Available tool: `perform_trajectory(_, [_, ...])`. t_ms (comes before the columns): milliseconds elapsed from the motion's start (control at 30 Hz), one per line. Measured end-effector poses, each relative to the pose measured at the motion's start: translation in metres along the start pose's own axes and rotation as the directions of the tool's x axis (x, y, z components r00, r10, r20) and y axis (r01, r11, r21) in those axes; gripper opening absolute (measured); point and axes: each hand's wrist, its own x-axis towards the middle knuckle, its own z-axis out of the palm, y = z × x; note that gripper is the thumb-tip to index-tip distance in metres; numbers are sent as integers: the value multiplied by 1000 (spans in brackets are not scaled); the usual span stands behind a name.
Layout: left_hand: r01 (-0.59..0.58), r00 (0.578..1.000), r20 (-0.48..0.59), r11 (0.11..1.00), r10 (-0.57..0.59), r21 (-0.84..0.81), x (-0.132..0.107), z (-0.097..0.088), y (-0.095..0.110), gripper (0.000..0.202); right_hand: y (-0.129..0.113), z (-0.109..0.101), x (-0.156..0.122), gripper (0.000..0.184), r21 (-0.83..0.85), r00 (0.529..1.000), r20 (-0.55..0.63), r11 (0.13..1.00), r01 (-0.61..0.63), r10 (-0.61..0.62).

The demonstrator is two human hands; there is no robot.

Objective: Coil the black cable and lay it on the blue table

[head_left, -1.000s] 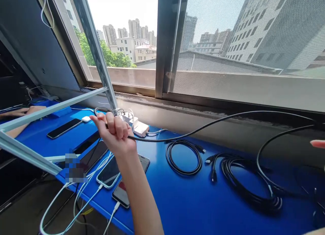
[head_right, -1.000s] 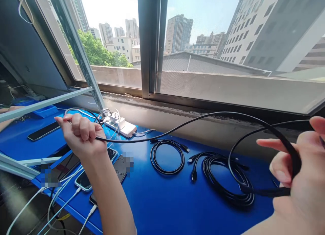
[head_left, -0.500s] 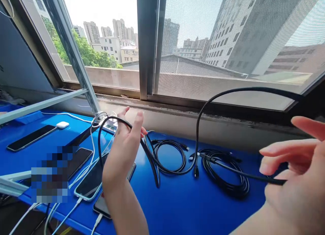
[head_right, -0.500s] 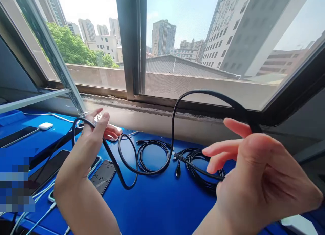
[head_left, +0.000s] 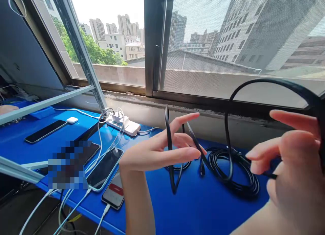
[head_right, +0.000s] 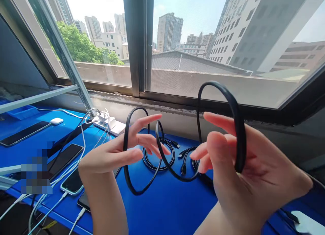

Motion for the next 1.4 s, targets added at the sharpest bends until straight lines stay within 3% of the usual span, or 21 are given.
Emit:
perform_trajectory(33, [-9,1000,-5,1000,9,4,3,6,1,71,-4,4,1,24,11,998,3,998,-57,57])
perform_trajectory(100, [-46,996,-77,999,46,2,11,18,2,67,-10,9,2,22,-42,994,100,999,-31,35])
perform_trajectory(233, [-159,944,-291,987,155,9,31,33,-5,52,-11,11,6,16,-144,936,328,972,184,-128])
perform_trajectory(367, [-244,877,-407,966,257,83,38,33,-8,35,-5,10,8,16,-148,919,345,957,251,-188])
perform_trajectory(433, [-264,853,-444,961,273,84,38,30,-7,36,-1,9,8,29,-131,906,393,965,226,-159])
perform_trajectory(533, [-239,850,-472,970,234,50,38,27,-6,44,3,11,6,44,-99,872,484,986,135,-71])
perform_trajectory(633, [-198,863,-473,980,179,9,41,27,-6,52,2,18,4,37,-49,830,558,998,37,-4])
perform_trajectory(767, [-146,913,-391,988,116,-49,41,25,-8,61,-3,25,2,33,-21,785,604,988,-154,135])
perform_trajectory(900, [-115,948,-301,993,100,-33,37,12,-14,64,-4,22,4,34,-38,831,517,976,-217,205])
perform_trajectory(1067, [-18,960,-276,996,42,90,25,-11,-21,52,0,9,11,19,-94,934,232,962,-257,272])
perform_trajectory(1133, [-85,918,-375,987,129,133,18,-17,-20,50,-2,6,11,17,-98,951,67,950,-295,302])
perform_trajectory(1200, [-197,810,-517,959,276,204,14,-19,-17,46,-8,5,10,20,-104,939,-97,935,-339,330])
perform_trajectory(1267, [-255,714,-590,925,377,281,14,-19,-17,43,-14,8,7,28,-119,921,-209,926,-359,330])
perform_trajectory(1300, [-250,708,-590,919,388,304,16,-19,-18,44,-17,10,5,31,-127,920,-235,928,-350,315])
perform_trajectory(1400, [-169,789,-525,935,318,311,31,-15,-27,62,-18,17,1,31,-159,961,-162,955,-249,224])
